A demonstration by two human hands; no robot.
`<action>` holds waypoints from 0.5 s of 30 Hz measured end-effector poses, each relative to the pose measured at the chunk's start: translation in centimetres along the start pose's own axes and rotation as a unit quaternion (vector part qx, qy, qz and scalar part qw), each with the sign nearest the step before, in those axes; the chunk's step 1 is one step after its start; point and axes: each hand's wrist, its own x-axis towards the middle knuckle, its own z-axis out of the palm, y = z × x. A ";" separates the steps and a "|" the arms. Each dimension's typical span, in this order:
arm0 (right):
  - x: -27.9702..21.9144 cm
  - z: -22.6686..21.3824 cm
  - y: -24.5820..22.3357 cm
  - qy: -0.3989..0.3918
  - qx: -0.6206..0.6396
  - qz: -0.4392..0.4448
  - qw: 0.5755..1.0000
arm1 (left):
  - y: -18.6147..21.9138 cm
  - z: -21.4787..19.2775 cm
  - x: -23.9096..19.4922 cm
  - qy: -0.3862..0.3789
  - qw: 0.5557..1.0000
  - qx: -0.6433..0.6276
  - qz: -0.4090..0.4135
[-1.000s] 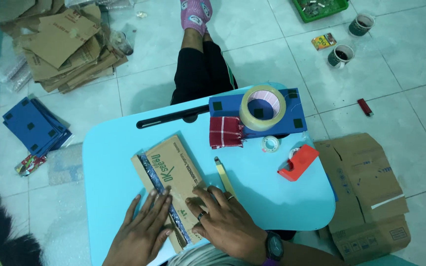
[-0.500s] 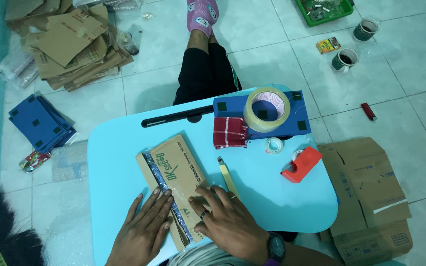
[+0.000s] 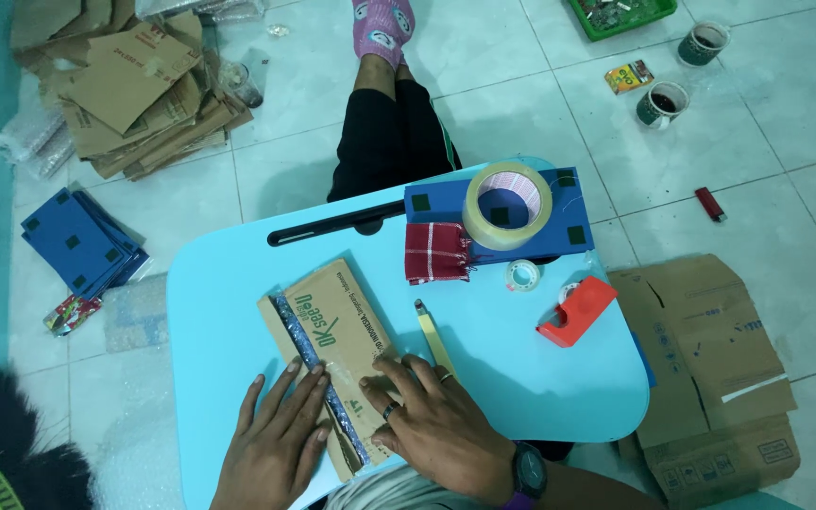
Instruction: The person wraps a small cardboard package in bubble wrap and secures it with tape. They place the package on a sheet of bubble wrap, fold the wrap around it, and use a tape dispenser to seal the edges.
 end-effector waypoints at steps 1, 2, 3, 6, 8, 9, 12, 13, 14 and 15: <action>0.1 -0.4 -0.1 0.001 -0.001 0.001 1.000 | -0.3 0.3 -0.2 0.001 1.000 -0.001 0.001; 0.3 -0.7 -0.1 -0.036 0.020 0.018 0.999 | -0.6 0.7 -0.4 -0.001 1.000 0.009 -0.001; 0.4 -1.0 -0.3 -0.075 0.043 0.034 0.996 | -0.7 1.1 -0.9 -0.006 1.000 0.018 -0.005; -0.2 -0.1 0.0 0.032 -0.004 -0.015 0.999 | -0.3 0.4 -0.1 -0.016 1.000 0.001 -0.015; -0.1 -0.1 0.0 0.018 -0.004 -0.009 1.000 | -0.3 0.3 -0.1 -0.013 1.000 -0.008 -0.013; 0.1 -0.2 0.1 0.006 -0.006 -0.004 1.000 | -0.3 0.3 0.1 -0.007 1.000 -0.014 -0.012; 0.2 -0.8 -0.1 -0.046 0.028 0.019 0.998 | -0.8 0.3 0.1 -0.032 0.996 -0.066 -0.042; 0.3 -0.8 -0.1 -0.049 0.028 0.017 0.998 | -0.7 0.0 0.4 -0.032 0.996 -0.066 -0.044; 0.4 -0.9 0.0 -0.048 0.027 0.019 0.998 | -0.6 -0.2 0.6 -0.032 0.991 -0.105 -0.081; 0.5 -0.9 0.1 -0.047 0.027 0.021 0.998 | -0.7 -0.5 0.9 -0.031 0.982 -0.144 -0.116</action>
